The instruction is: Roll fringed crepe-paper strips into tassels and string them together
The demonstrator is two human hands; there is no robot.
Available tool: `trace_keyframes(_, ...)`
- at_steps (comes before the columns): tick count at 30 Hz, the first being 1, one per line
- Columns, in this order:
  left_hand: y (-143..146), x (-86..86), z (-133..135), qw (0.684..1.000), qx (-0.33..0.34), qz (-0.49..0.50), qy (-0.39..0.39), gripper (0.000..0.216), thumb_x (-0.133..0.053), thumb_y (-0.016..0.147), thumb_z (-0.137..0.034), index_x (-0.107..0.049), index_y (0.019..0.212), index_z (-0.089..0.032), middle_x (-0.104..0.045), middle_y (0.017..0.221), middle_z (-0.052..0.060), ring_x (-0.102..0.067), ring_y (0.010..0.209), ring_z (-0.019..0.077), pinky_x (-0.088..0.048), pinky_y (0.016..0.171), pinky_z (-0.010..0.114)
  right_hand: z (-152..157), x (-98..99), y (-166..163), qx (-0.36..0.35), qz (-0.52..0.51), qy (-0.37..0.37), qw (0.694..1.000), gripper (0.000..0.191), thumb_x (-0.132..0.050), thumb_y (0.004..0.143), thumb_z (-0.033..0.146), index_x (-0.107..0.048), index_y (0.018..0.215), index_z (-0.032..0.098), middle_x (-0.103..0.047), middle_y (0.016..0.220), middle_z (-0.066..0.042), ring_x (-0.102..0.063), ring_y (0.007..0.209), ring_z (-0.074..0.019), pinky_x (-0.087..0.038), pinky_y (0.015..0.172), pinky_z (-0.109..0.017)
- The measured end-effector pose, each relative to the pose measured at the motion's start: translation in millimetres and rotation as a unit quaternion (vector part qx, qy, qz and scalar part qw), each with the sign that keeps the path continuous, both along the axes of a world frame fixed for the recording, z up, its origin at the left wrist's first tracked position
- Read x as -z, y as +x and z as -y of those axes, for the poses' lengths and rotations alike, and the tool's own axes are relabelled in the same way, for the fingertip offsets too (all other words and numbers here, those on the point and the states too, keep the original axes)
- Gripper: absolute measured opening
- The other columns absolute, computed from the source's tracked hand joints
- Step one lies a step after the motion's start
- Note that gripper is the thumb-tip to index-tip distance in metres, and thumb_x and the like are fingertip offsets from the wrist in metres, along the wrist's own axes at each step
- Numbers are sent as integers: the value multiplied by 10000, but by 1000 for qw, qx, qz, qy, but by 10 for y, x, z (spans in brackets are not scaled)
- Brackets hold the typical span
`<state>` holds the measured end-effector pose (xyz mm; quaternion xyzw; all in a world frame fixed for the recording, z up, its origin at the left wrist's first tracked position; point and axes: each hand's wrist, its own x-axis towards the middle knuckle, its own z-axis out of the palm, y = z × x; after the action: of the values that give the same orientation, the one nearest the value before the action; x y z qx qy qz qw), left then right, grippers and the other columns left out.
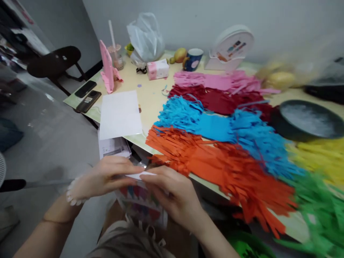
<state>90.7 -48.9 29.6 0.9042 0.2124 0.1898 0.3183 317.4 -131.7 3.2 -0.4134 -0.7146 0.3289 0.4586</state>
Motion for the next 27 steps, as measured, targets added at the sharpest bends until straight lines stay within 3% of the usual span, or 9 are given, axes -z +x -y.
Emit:
trace_keyframes(4,-462,-189,-75,998,-39,42,2,295,-602,961,-286,-669,1243,-234,-756,934,55,-709,829,144,-536,734,222,-271,-111,-56,-58,5,-35,998,352,-600,956,408,-593,1296,318,-733,1137,-64,-722,985,-205,-606,804,-277)
trace_keyframes(8,-935,-293,-352,996,-70,47,7,337,-629,940,-257,-641,1272,-318,-763,994,34,-710,876,154,-553,763,239,-811,34,-32,94,28,-84,992,242,-592,965,314,-573,1202,266,-738,1068,-76,-735,930,-199,-610,807,-300)
trace_keyframes(11,-1012,-77,-594,997,-39,-18,63,285,-588,961,-272,-655,1238,-293,-761,931,23,-697,824,153,-533,886,292,-1251,299,-96,106,130,-83,982,203,-594,932,258,-547,1125,218,-729,1017,-95,-736,895,-220,-605,805,-359)
trace_keyframes(14,-822,327,-784,987,-21,-108,117,210,-545,978,-273,-704,1112,-248,-721,789,-2,-682,752,151,-403,1108,435,-1564,563,-227,63,214,-74,972,214,-536,927,238,-532,1136,192,-709,1028,-122,-725,912,-250,-598,795,-411)
trace_keyframes(16,-654,582,-884,982,-5,-154,113,163,-577,954,-263,-724,1013,-227,-694,734,-16,-676,728,156,-325,1164,497,-1690,690,-314,48,235,-66,969,263,-513,925,215,-513,1186,184,-690,1089,-142,-714,953,-258,-592,806,-423)
trace_keyframes(19,-502,848,-1006,982,15,-165,91,108,-612,922,-234,-718,917,-213,-696,739,-22,-675,745,158,-275,1196,485,-1781,800,-389,23,236,-58,970,333,-501,923,183,-473,1255,195,-667,1185,-151,-692,1045,-258,-583,848,-421)
trace_keyframes(23,-498,1021,-1093,988,12,-136,72,72,-632,903,-230,-700,881,-219,-684,729,-33,-661,733,156,-218,1224,469,-1793,846,-366,32,239,-53,969,257,-500,947,182,-490,1201,216,-649,1249,-146,-682,1092,-245,-583,868,-390)
trace_keyframes(27,-509,1048,-1108,990,8,-136,48,36,-660,873,-199,-681,898,-215,-694,784,-27,-666,762,162,-202,1233,479,-1764,833,-303,42,258,-41,964,236,-513,958,167,-490,1186,225,-672,1197,-127,-681,1102,-232,-591,881,-367)
